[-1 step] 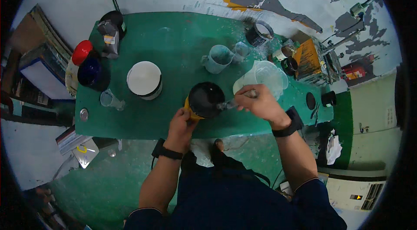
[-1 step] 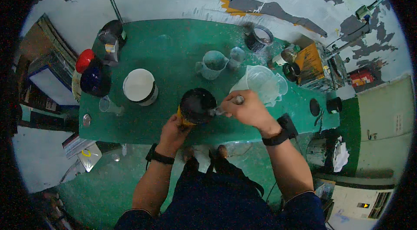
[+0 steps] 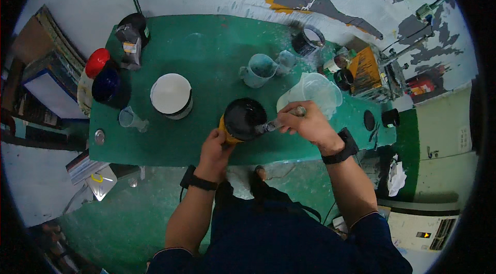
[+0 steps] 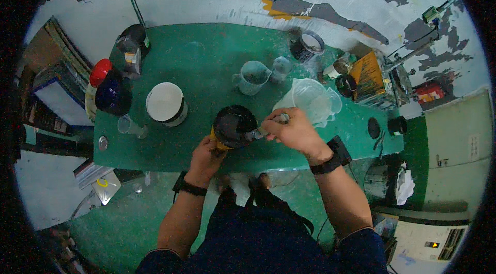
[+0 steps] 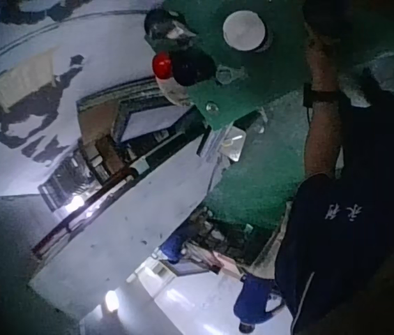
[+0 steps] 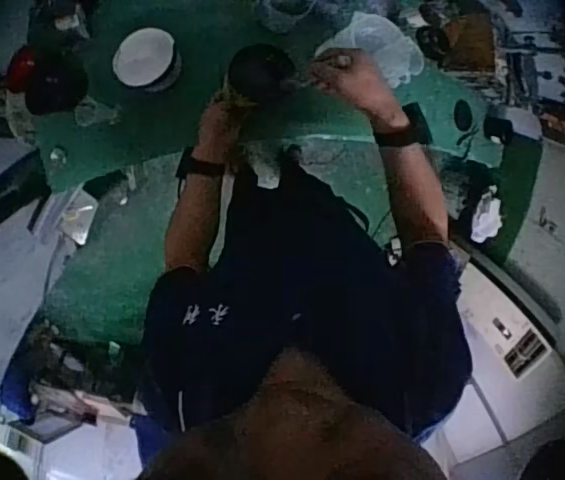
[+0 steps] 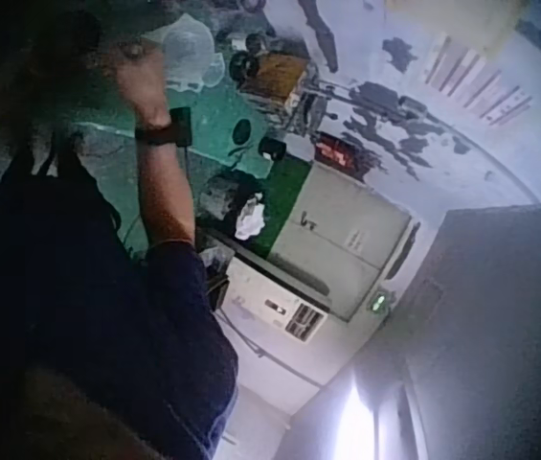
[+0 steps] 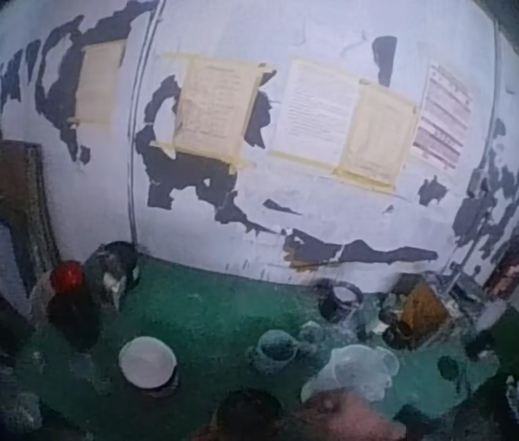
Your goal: The recorder mixes black paint from a container into a cup with a liquid, using a brush to stir.
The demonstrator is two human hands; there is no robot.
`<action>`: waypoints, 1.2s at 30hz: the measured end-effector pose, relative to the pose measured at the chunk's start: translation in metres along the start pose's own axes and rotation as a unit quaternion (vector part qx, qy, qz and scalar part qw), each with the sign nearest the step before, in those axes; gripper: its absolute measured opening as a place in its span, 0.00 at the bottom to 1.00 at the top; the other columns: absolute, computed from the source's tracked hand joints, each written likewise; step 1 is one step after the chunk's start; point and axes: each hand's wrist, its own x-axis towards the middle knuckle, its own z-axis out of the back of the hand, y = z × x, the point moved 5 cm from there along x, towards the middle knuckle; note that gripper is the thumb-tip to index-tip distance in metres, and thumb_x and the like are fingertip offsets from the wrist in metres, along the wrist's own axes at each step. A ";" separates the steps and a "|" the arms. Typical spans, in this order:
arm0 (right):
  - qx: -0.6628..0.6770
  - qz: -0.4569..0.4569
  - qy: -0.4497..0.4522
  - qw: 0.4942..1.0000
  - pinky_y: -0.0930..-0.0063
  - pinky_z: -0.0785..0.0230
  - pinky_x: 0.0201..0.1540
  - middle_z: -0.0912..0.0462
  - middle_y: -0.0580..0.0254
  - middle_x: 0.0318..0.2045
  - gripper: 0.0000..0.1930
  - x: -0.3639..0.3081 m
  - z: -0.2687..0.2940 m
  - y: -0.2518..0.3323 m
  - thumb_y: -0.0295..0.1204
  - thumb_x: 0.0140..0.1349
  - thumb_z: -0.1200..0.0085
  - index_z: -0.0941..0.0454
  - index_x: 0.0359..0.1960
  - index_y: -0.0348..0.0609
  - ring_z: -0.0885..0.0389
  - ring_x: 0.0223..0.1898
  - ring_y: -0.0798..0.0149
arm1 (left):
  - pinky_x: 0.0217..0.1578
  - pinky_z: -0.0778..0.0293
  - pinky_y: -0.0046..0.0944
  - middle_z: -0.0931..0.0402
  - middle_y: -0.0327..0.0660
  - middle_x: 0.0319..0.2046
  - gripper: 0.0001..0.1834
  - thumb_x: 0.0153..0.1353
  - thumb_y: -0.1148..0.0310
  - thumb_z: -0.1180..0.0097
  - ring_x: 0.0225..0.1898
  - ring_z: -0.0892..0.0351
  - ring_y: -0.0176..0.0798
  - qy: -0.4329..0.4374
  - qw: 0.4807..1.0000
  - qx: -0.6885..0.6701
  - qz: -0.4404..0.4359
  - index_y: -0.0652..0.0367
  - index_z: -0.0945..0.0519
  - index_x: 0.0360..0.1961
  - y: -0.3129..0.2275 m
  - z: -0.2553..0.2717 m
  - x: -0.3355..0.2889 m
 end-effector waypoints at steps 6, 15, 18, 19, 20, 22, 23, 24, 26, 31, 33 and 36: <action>0.133 0.045 -0.047 0.989 0.73 0.21 0.39 0.11 0.56 0.37 0.15 0.007 0.008 -0.028 0.34 0.68 0.36 0.16 0.46 0.32 0.12 0.37 0.67 | 0.63 0.26 0.49 0.23 0.42 0.55 0.12 0.80 0.65 0.53 0.57 0.23 0.42 -0.009 1.000 0.005 0.008 0.58 0.26 0.58 0.000 -0.004 -0.001; -0.176 0.233 -0.014 0.956 0.74 0.24 0.36 0.11 0.59 0.31 0.10 0.007 0.001 -0.002 0.31 0.65 0.34 0.13 0.42 0.37 0.13 0.34 0.71 | 0.63 0.25 0.50 0.23 0.41 0.53 0.11 0.80 0.66 0.52 0.56 0.22 0.42 -0.025 1.000 -0.007 0.015 0.58 0.26 0.56 0.003 0.000 0.001; -0.059 0.050 0.013 0.997 0.75 0.23 0.35 0.11 0.59 0.31 0.10 0.005 0.003 -0.002 0.32 0.67 0.35 0.13 0.42 0.36 0.13 0.34 0.69 | 0.62 0.25 0.50 0.23 0.41 0.53 0.11 0.80 0.66 0.52 0.56 0.22 0.42 -0.007 1.000 -0.020 0.008 0.58 0.26 0.56 0.003 0.000 0.002; -0.018 0.018 0.001 1.000 0.75 0.23 0.35 0.11 0.59 0.31 0.10 0.005 -0.001 -0.002 0.32 0.67 0.36 0.13 0.41 0.36 0.12 0.34 0.68 | 0.62 0.25 0.50 0.23 0.41 0.53 0.11 0.80 0.66 0.52 0.56 0.22 0.42 -0.003 1.000 -0.024 0.008 0.58 0.26 0.56 0.004 0.001 0.004; 0.022 -0.013 -0.010 1.000 0.75 0.23 0.35 0.11 0.59 0.32 0.10 0.003 -0.004 -0.004 0.32 0.67 0.36 0.13 0.41 0.35 0.12 0.34 0.68 | 0.63 0.25 0.50 0.23 0.41 0.53 0.11 0.80 0.66 0.52 0.56 0.22 0.42 0.002 1.000 -0.028 0.007 0.58 0.26 0.56 0.005 0.001 0.006; 0.088 -0.001 -0.023 0.996 0.74 0.23 0.35 0.11 0.59 0.33 0.11 0.006 -0.005 -0.008 0.32 0.68 0.36 0.14 0.42 0.34 0.12 0.34 0.67 | 0.63 0.25 0.50 0.23 0.41 0.53 0.11 0.80 0.66 0.52 0.56 0.22 0.42 -0.002 1.000 -0.024 0.002 0.58 0.26 0.57 0.005 0.004 0.006; 0.120 0.005 -0.029 0.992 0.74 0.22 0.35 0.11 0.59 0.34 0.12 0.009 -0.006 -0.011 0.32 0.68 0.36 0.14 0.42 0.33 0.12 0.35 0.67 | 0.63 0.25 0.50 0.23 0.41 0.53 0.11 0.80 0.66 0.52 0.56 0.21 0.43 -0.008 1.000 -0.016 -0.002 0.58 0.26 0.57 0.005 0.006 0.005; 0.116 0.039 -0.035 0.992 0.73 0.22 0.35 0.11 0.58 0.34 0.11 0.011 -0.003 -0.013 0.31 0.68 0.36 0.14 0.43 0.34 0.12 0.34 0.66 | 0.63 0.25 0.49 0.23 0.41 0.53 0.11 0.80 0.66 0.52 0.57 0.21 0.43 -0.012 1.000 -0.008 -0.004 0.58 0.26 0.57 0.005 0.003 0.003; 0.106 0.106 -0.046 0.988 0.71 0.22 0.35 0.11 0.56 0.34 0.11 0.012 0.004 -0.015 0.31 0.67 0.36 0.15 0.45 0.35 0.12 0.34 0.66 | 0.63 0.25 0.50 0.23 0.41 0.53 0.11 0.80 0.67 0.52 0.57 0.21 0.43 -0.014 1.000 -0.001 0.000 0.58 0.26 0.57 0.002 -0.002 0.000; -0.228 0.332 -0.020 0.915 0.65 0.23 0.36 0.12 0.51 0.33 0.10 0.009 -0.005 0.015 0.29 0.63 0.34 0.14 0.44 0.39 0.13 0.32 0.63 | 0.63 0.25 0.50 0.23 0.42 0.53 0.11 0.79 0.67 0.52 0.57 0.22 0.43 -0.006 1.000 -0.023 0.000 0.59 0.26 0.56 -0.001 -0.004 -0.003; -0.246 0.309 -0.011 0.919 0.64 0.23 0.35 0.12 0.51 0.32 0.10 0.008 -0.007 0.018 0.29 0.62 0.34 0.14 0.42 0.39 0.13 0.31 0.63 | 0.63 0.25 0.50 0.23 0.42 0.53 0.11 0.79 0.67 0.52 0.57 0.22 0.43 -0.009 1.000 -0.025 -0.002 0.59 0.26 0.56 -0.002 -0.005 -0.004; -0.208 0.181 -0.001 0.961 0.64 0.23 0.34 0.11 0.53 0.31 0.11 0.009 -0.004 0.016 0.31 0.62 0.34 0.14 0.41 0.37 0.13 0.30 0.64 | 0.63 0.26 0.51 0.23 0.42 0.53 0.09 0.79 0.68 0.52 0.57 0.22 0.44 -0.020 1.000 -0.010 0.003 0.59 0.26 0.54 -0.003 -0.008 -0.006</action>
